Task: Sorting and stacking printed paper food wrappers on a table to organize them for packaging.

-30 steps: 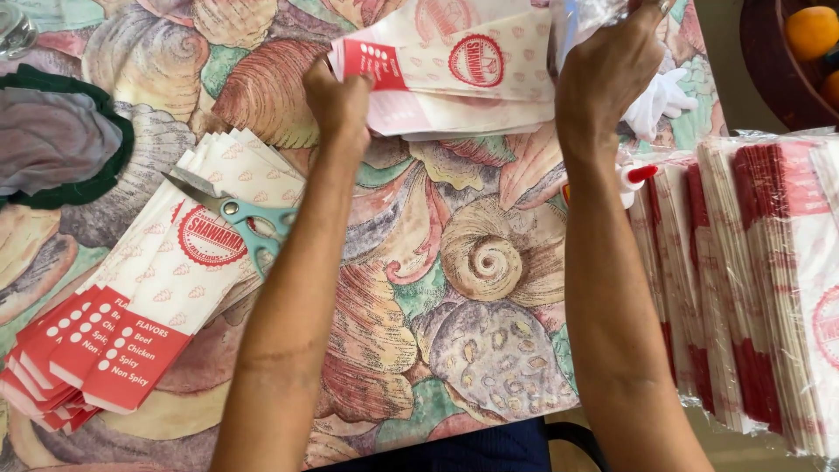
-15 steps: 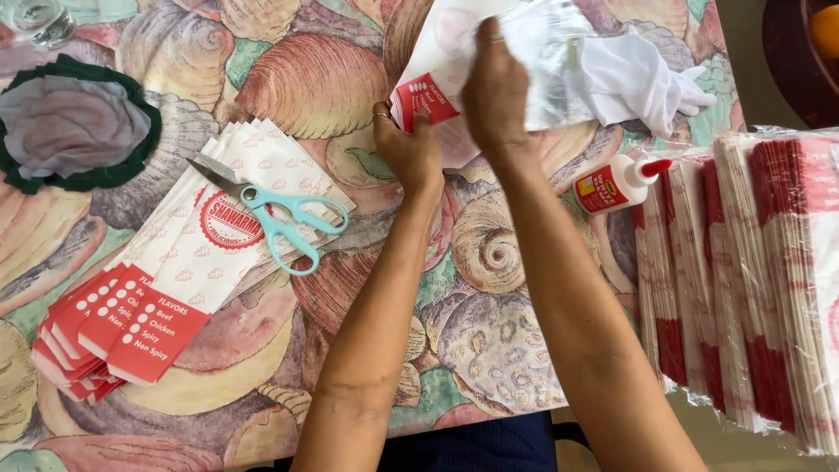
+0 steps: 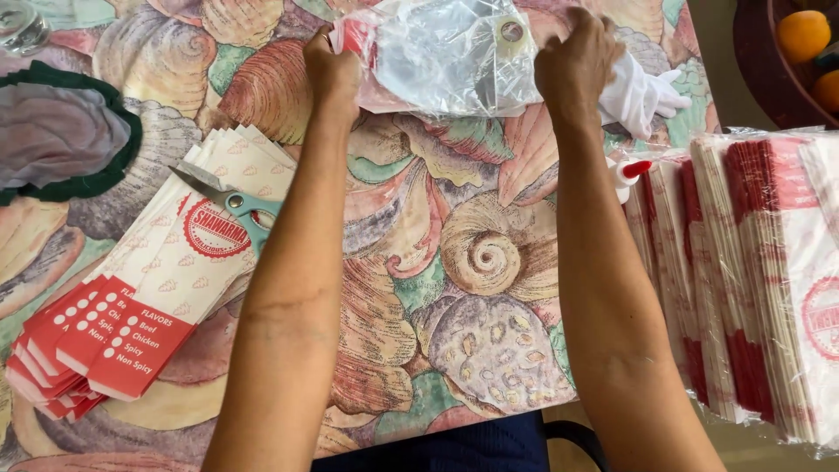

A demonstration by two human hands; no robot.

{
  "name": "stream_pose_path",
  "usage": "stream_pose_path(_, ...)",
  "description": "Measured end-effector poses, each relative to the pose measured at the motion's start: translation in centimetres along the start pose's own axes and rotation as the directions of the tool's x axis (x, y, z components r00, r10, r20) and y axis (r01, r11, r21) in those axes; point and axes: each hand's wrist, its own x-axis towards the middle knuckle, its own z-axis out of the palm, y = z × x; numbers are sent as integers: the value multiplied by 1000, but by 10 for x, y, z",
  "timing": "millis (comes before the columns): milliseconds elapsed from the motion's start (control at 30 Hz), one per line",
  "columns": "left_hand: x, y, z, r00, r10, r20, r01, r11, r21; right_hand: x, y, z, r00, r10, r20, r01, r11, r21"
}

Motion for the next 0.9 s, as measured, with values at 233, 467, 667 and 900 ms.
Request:
stream_pose_path(233,43,23,4,971,-238,-25,238,971,-3,-10,39,24,791,612,23,-600,781,-172)
stream_pose_path(467,38,32,-12,982,-188,33,187,982,17,-68,37,54,925,21,-379,-78,988,-137)
stream_pose_path(667,63,9,-36,984,-179,6,179,984,-6,-123,10,58,919,-393,-8,386,907,-167)
stream_pose_path(900,67,7,-49,990,-143,3,143,986,-83,-122,7,44,887,-446,120,461,868,-185)
